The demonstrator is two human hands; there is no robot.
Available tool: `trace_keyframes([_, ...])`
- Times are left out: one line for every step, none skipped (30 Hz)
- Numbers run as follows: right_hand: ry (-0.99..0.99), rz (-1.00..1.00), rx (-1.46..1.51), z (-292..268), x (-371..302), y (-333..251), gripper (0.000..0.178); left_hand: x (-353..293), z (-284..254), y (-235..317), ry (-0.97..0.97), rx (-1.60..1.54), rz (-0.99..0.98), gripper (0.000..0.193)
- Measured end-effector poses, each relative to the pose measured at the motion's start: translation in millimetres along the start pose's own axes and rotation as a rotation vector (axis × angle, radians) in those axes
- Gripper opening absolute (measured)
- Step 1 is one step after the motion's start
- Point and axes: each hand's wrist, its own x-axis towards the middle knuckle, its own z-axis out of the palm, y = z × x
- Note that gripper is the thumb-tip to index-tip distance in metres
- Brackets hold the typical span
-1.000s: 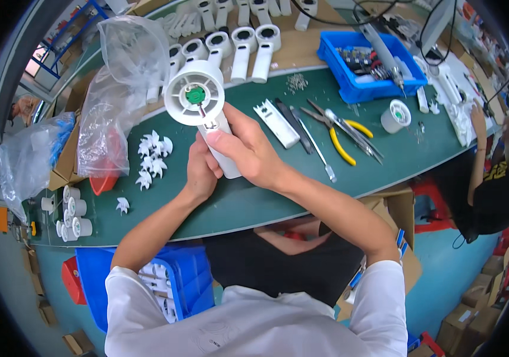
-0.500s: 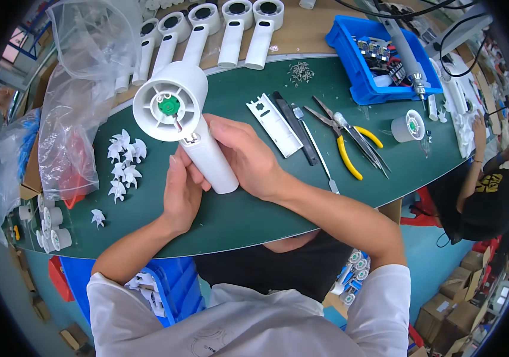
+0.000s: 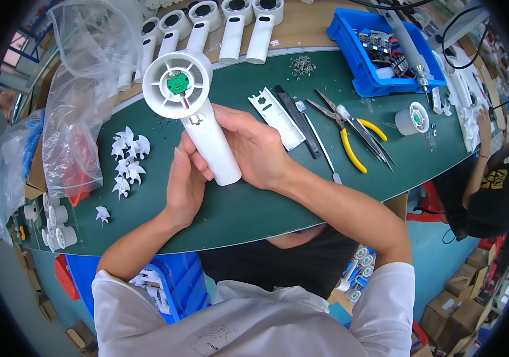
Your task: Assembling handheld electric fans by installing internal components and housing.
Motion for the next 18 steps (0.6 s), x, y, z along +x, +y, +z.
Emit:
trace_keyframes([0.009, -0.002, 0.010, 0.1, 0.0, 0.3, 0.055, 0.1, 0.2, -0.2, 0.000, 0.001, 0.003, 0.064])
trace_keyframes([0.019, -0.004, 0.019, -0.1, 0.1, 0.6, 0.054, 0.3, 0.9, -0.4, 0.001, 0.001, 0.002, 0.065])
trace_keyframes([0.016, -0.003, 0.018, -1.3, 0.2, 0.9, 0.054, 0.3, 1.2, -0.4, 0.002, 0.002, 0.001, 0.065])
trace_keyframes([-0.004, -0.008, 0.012, -3.4, 0.3, 1.2, 0.054, 0.0, 0.7, -0.8, 0.004, 0.002, 0.003, 0.065])
trace_keyframes([-0.024, -0.012, 0.006, -4.6, 0.7, 1.5, 0.054, -0.2, 0.2, -1.5, 0.002, 0.005, 0.001, 0.065])
trace_keyframes([-0.026, -0.011, 0.004, -4.6, 1.2, 1.7, 0.054, -0.4, -0.3, -2.0, 0.000, 0.008, -0.002, 0.065])
trace_keyframes([-0.029, -0.011, 0.005, -4.3, 1.8, 1.9, 0.054, -0.4, -0.6, -2.0, 0.001, 0.008, 0.000, 0.065])
trace_keyframes([-0.033, -0.011, 0.006, -4.0, 2.5, 2.1, 0.055, -0.4, -0.7, -1.8, 0.000, 0.001, 0.001, 0.065])
trace_keyframes([-0.035, -0.010, 0.004, -4.7, 2.6, 2.5, 0.055, -0.3, -0.8, -1.9, -0.002, -0.007, 0.002, 0.065])
trace_keyframes([-0.046, -0.015, 0.003, -5.3, 2.3, 2.8, 0.053, -0.5, -1.0, -1.4, 0.000, -0.007, 0.004, 0.065])
trace_keyframes([-0.058, -0.019, 0.002, -5.0, 2.6, 3.2, 0.052, -1.3, -1.2, -0.6, 0.003, -0.005, -0.002, 0.065])
trace_keyframes([-0.060, -0.018, 0.001, -3.4, 3.1, 3.9, 0.052, -1.8, -1.3, -0.3, 0.007, -0.004, -0.007, 0.065])
trace_keyframes([-0.026, -0.014, -0.005, -0.6, 4.2, 5.0, 0.052, -2.4, -1.9, -0.1, 0.007, -0.003, -0.004, 0.065])
trace_keyframes([0.007, -0.010, -0.010, 1.5, 5.2, 5.6, 0.052, -3.0, -2.7, 0.1, 0.010, -0.006, -0.009, 0.066])
trace_keyframes([0.006, -0.013, -0.014, 0.9, 4.0, 4.0, 0.052, -3.2, -2.5, 0.2, 0.010, -0.010, -0.014, 0.067])
trace_keyframes([-0.012, -0.066, -0.153, -1.1, 1.9, 1.4, 0.052, -1.5, -1.2, -0.2, 0.005, -0.010, -0.010, 0.067])
trace_keyframes([-0.028, -0.122, -0.293, -1.4, 0.2, -1.3, 0.053, 1.8, 1.0, -1.8, 0.009, -0.075, 0.000, 0.063])
trace_keyframes([0.053, -0.152, -0.456, 7.4, -2.8, -8.8, 0.052, 7.6, 3.3, -4.8, 0.004, -0.140, 0.008, 0.059])
